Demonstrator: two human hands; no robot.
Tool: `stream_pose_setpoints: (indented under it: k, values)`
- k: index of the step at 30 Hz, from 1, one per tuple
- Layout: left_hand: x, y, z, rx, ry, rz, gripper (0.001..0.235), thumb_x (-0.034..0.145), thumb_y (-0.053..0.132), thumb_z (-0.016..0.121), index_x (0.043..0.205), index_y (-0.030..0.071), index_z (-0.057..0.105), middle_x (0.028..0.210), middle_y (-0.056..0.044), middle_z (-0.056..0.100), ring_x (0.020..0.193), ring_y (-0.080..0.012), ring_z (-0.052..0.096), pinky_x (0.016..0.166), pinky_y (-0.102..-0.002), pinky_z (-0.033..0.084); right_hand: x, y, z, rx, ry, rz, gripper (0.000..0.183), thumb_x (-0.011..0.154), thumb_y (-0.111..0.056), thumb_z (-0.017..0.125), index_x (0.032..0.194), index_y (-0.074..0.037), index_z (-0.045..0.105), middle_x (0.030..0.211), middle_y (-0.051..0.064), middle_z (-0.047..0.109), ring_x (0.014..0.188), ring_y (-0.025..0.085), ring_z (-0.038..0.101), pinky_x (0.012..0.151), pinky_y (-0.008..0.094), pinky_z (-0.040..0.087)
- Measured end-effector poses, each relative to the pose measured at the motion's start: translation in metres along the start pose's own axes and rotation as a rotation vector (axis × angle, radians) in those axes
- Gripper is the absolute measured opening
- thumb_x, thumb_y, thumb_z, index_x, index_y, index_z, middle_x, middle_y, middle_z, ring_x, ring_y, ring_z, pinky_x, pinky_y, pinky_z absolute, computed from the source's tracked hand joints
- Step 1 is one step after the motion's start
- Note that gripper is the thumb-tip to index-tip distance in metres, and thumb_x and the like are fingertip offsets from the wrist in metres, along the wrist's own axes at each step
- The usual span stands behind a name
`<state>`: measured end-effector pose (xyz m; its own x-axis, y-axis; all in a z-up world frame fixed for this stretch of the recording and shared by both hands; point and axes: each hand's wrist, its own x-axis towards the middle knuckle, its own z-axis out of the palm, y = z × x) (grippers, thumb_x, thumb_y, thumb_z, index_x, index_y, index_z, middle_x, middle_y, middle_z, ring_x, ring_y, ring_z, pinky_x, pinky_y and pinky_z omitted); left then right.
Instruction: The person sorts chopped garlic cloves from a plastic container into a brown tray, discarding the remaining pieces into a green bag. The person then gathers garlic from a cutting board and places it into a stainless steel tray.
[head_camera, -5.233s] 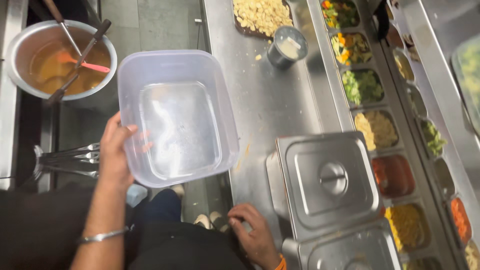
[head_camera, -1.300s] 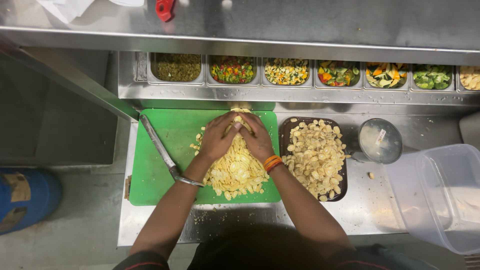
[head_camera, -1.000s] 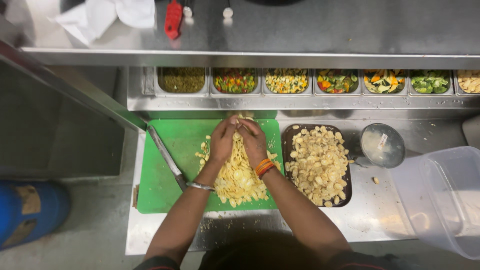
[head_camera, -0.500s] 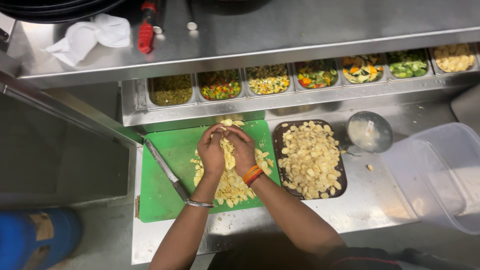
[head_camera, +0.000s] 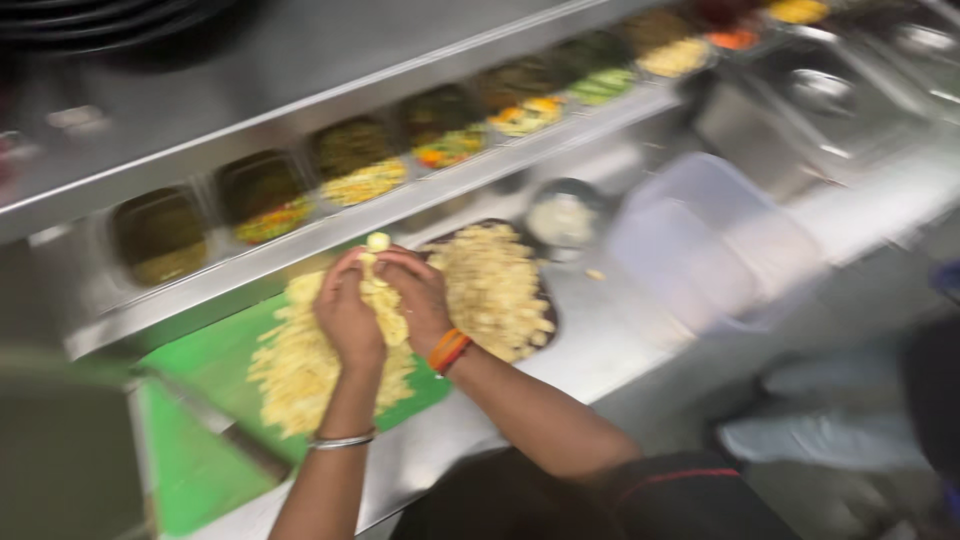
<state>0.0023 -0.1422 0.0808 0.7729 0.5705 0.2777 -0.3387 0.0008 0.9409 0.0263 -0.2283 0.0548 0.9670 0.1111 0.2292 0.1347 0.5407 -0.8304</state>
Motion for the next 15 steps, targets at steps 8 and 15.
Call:
stream_pose_setpoints:
  k: [8, 15]
  values:
    - [-0.042, 0.003, 0.190, -0.061, -0.373, 0.068, 0.019, 0.098, 0.003, 0.060, 0.110, -0.001, 0.074, 0.115, -0.008, 0.073, 0.106, -0.0155, 0.066, 0.097, -0.028, 0.050, 0.017, -0.114, -0.148, 0.115, 0.185, -0.268, 0.018, 0.103, -0.009, 0.062, 0.112, 0.004, 0.069, 0.120, 0.007, 0.064, 0.110, 0.013, 0.061, 0.098, 0.027, 0.050]
    - [-0.106, -0.017, 0.372, -0.145, -0.595, 0.027, 0.020, 0.094, 0.012, 0.065, 0.107, 0.002, 0.076, 0.109, -0.010, 0.076, 0.102, -0.0168, 0.071, 0.093, -0.029, 0.054, 0.029, -0.213, -0.302, 0.089, 0.450, -0.365, 0.025, 0.100, -0.013, 0.059, 0.115, 0.004, 0.068, 0.104, 0.008, 0.068, 0.093, 0.016, 0.066, 0.083, 0.030, 0.054]
